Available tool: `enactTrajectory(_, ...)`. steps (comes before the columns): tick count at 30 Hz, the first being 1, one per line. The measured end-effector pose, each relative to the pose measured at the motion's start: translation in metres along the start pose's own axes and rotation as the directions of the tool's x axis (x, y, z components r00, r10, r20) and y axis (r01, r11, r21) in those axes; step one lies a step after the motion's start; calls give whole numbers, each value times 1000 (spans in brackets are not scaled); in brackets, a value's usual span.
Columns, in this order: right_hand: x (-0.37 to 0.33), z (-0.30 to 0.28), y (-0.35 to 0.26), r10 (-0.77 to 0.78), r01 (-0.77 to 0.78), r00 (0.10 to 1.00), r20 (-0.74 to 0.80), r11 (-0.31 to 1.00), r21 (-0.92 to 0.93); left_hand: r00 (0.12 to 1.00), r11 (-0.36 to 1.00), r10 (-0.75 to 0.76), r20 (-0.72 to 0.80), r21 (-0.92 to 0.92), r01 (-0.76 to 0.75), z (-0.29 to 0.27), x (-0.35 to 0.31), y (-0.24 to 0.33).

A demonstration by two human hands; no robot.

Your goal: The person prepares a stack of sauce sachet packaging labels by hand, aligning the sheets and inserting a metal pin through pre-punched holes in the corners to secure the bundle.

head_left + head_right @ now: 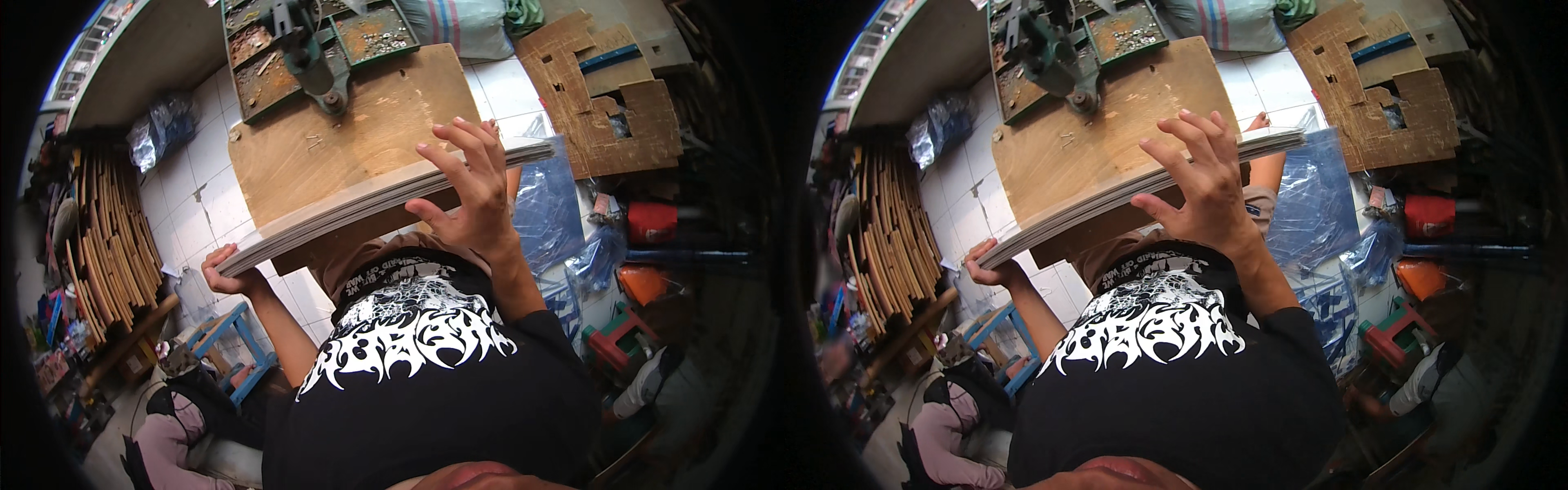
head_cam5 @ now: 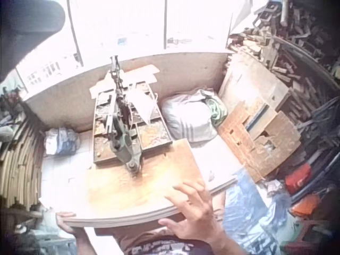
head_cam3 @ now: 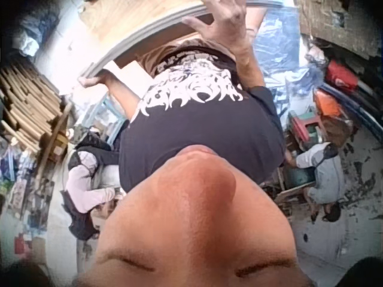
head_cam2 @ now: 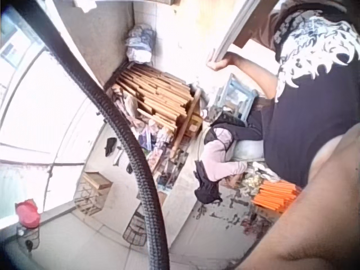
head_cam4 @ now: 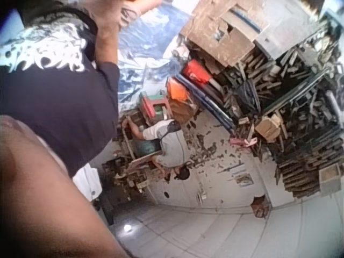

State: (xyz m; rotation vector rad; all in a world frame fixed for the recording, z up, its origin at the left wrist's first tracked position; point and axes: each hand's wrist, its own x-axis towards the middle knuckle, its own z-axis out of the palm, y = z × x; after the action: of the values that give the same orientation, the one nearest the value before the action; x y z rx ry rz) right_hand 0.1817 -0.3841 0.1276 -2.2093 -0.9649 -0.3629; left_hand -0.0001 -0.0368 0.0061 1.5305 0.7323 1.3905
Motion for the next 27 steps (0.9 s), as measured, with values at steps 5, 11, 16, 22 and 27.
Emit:
enactTrajectory(5,22,36,-32,-166,187,912,376,982,-21,1000,998,4,19,66,-6,7,-3,3)
enactTrajectory(11,27,69,-43,-218,284,819,531,958,-43,999,999,-29,21,21,29,3,-3,13)
enactTrajectory(16,26,80,-39,-198,279,819,538,958,-73,998,998,-42,50,50,40,-1,-2,12)
enactTrajectory(22,24,83,-39,-95,231,768,634,963,-136,998,999,-41,45,27,39,2,-1,15)
enactTrajectory(27,22,85,-34,-107,224,769,630,968,-110,998,995,2,55,103,-8,3,-1,17)
